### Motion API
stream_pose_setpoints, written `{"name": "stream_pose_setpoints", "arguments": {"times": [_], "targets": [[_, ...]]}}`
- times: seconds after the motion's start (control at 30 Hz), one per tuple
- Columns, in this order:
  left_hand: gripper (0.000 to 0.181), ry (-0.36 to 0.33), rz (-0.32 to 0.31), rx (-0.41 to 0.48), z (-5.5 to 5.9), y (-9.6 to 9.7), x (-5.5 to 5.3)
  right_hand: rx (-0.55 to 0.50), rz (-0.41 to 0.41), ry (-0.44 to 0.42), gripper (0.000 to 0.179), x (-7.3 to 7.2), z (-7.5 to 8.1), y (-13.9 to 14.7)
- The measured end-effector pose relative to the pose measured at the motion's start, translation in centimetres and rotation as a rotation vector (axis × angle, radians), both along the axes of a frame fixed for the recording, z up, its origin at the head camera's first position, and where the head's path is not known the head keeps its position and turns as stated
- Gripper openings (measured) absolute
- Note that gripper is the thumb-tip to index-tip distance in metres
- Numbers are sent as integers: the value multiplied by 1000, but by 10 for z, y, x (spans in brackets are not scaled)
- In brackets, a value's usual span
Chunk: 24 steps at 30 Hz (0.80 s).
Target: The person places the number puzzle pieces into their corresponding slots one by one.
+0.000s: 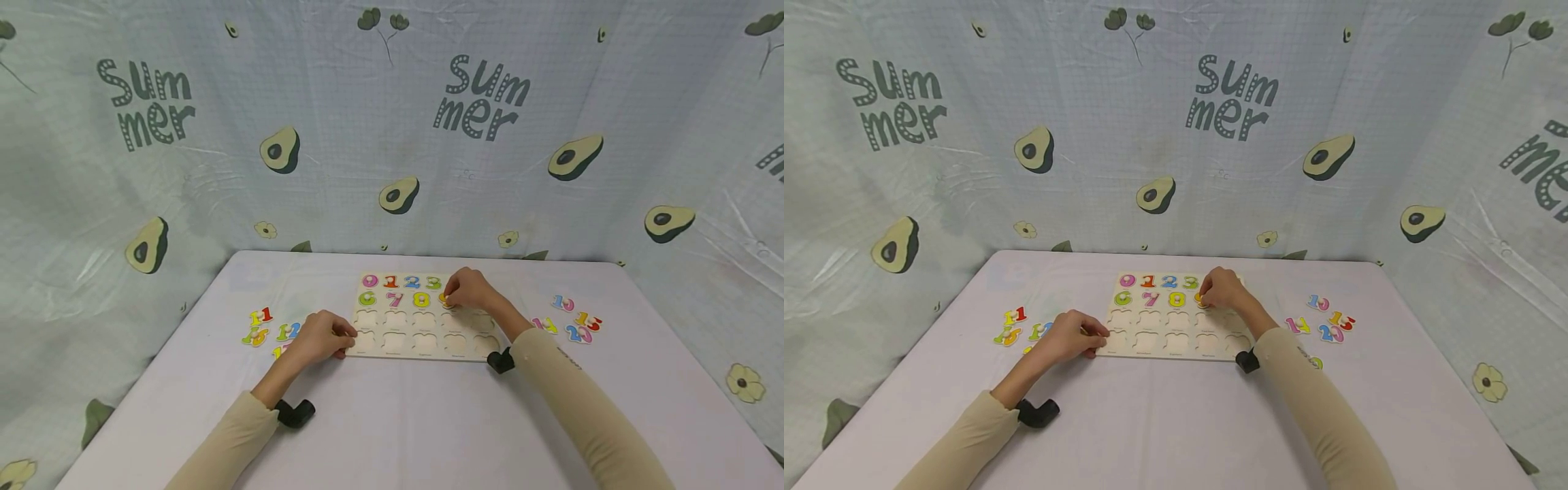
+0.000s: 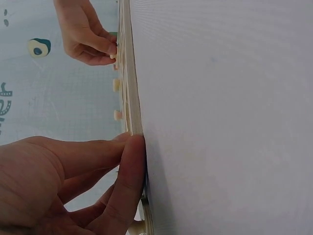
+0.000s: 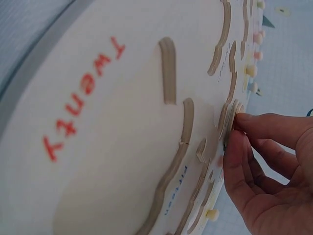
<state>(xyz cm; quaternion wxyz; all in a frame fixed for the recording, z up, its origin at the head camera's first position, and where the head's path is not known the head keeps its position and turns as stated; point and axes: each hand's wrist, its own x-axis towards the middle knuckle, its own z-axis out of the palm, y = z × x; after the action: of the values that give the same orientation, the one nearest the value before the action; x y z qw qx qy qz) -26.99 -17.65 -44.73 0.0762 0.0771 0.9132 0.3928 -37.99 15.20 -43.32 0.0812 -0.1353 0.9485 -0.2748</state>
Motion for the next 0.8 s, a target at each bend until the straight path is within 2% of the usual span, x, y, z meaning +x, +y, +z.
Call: {"name": "stream_pose_setpoints", "arguments": {"times": [0.57,0.8], "targets": [[12,6,-1,-3,-1,0,1,2,1,-2,10,1,-1,0],[12,9,0,-9,-1,1,1,-40,-40,-36,9,1,-2,2]]}}
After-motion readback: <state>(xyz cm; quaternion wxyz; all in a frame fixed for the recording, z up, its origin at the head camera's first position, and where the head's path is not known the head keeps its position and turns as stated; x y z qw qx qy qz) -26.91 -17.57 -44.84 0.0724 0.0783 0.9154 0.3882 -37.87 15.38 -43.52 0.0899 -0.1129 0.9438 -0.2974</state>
